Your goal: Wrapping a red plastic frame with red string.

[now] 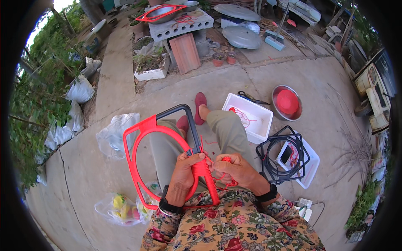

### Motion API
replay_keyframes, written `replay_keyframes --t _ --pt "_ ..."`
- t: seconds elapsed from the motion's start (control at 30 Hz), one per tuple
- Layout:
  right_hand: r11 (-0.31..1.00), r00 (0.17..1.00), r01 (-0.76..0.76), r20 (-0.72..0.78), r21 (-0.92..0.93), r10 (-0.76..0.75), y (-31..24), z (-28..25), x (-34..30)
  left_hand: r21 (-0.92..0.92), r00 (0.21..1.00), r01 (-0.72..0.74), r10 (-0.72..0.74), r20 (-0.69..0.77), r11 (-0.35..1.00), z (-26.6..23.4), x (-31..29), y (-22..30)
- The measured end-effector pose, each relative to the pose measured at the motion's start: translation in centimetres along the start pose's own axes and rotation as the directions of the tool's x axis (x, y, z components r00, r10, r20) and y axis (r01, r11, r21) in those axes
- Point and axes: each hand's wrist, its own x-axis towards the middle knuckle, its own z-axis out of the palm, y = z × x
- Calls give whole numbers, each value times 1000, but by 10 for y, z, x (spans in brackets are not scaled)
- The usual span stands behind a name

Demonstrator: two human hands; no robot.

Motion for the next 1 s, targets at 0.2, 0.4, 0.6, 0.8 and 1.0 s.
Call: replay_keyframes --t 0.2,0.4,0.6,0.8,1.0 --pt "992 996 90 7 -85 -89 2 16 8 47 999 2 -1 -37 999 -6 5 -1" --pt "929 981 160 -48 -334 -186 3 6 9 38 990 -79 83 -117 996 -14 5 -16" --pt "855 985 85 -85 -512 -148 -19 -4 -1 771 559 -497 826 -67 399 7 -25 -19" --pt "707 962 253 91 -660 -259 -21 3 11 802 502 -549 674 542 -236 20 -15 -9" --pt "523 901 144 -107 -840 -419 -40 -32 -11 854 440 -520 852 284 -16 -1 -16 -17"
